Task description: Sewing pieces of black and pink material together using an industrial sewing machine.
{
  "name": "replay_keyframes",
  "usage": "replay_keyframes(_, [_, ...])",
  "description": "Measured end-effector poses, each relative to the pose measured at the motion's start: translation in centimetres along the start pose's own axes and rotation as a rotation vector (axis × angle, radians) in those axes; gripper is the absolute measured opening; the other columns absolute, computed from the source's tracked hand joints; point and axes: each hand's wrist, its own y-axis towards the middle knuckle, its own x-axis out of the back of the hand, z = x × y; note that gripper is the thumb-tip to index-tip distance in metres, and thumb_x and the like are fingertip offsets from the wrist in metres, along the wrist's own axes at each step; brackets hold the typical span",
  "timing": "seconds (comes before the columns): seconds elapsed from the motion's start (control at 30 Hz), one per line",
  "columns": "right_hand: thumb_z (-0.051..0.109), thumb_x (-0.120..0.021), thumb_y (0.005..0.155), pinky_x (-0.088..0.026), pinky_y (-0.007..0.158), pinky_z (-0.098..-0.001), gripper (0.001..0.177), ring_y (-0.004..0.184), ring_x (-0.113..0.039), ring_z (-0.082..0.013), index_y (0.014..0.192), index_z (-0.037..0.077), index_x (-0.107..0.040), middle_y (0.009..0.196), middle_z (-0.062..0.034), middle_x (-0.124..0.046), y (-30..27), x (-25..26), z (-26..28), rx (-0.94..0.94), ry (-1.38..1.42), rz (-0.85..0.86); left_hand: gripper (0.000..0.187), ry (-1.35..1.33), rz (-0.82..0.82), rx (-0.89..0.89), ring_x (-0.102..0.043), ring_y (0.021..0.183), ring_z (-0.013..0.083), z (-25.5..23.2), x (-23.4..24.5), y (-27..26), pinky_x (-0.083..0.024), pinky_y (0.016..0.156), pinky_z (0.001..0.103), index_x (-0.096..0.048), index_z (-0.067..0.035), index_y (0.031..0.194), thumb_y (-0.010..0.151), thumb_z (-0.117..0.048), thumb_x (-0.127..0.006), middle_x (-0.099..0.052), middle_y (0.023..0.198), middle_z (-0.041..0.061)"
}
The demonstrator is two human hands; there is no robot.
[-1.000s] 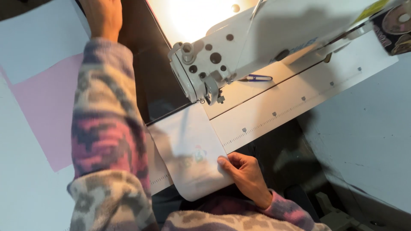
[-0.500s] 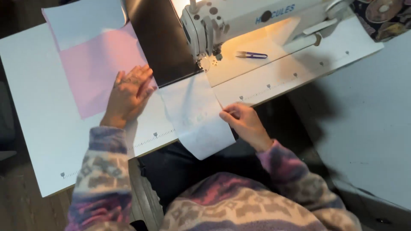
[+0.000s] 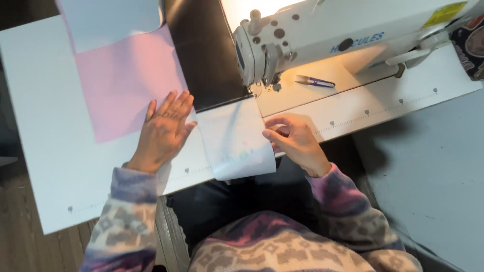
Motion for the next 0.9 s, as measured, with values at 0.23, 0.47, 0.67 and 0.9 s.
replay_keyframes(0.23, [0.012,-0.071,0.098,-0.050,0.059,-0.0198,0.020,0.068,-0.059,-0.0029,0.114,0.001,-0.067,0.082,0.0006,-0.067,1.6,-0.1,-0.6,0.011,-0.003,-0.001,0.056,-0.034,0.011,0.019,-0.035,0.153,0.0284,-0.2,-0.4,0.3,-0.022,0.124,0.059,-0.048,-0.019,0.156,0.106,-0.044,-0.049,-0.043,0.164,0.002])
replay_keyframes(0.47, [0.010,-0.070,0.098,-0.042,0.059,-0.0183,0.019,0.072,-0.055,-0.0008,0.114,0.000,-0.069,0.088,0.0035,-0.067,1.2,0.0,-0.7,-0.004,0.011,0.009,0.051,-0.029,0.012,0.028,-0.042,0.149,0.0303,-0.9,0.7,-0.7,-0.027,0.120,0.060,-0.054,-0.019,0.151,0.105,-0.042,-0.052,-0.051,0.159,0.004])
replay_keyframes(0.67, [0.012,-0.068,0.099,-0.042,0.062,-0.0196,0.022,0.073,-0.052,-0.0031,0.117,-0.001,-0.072,0.094,0.0010,-0.070,1.0,0.7,0.5,-0.118,0.026,-0.053,0.049,-0.057,0.031,-0.022,-0.054,0.137,0.0294,-1.5,3.2,0.5,-0.032,0.119,0.059,-0.061,-0.016,0.144,0.102,-0.042,-0.059,-0.064,0.143,0.005])
replay_keyframes(0.9, [0.011,-0.067,0.098,-0.053,0.087,-0.0244,0.022,0.094,-0.064,-0.0085,0.114,-0.003,-0.070,0.104,-0.0043,-0.071,1.0,1.7,-0.3,-0.137,0.082,0.038,0.043,-0.025,0.104,-0.055,-0.065,0.118,0.0276,-1.1,3.5,3.5,-0.033,0.122,0.058,-0.067,-0.014,0.137,0.101,-0.037,-0.064,-0.073,0.118,0.008])
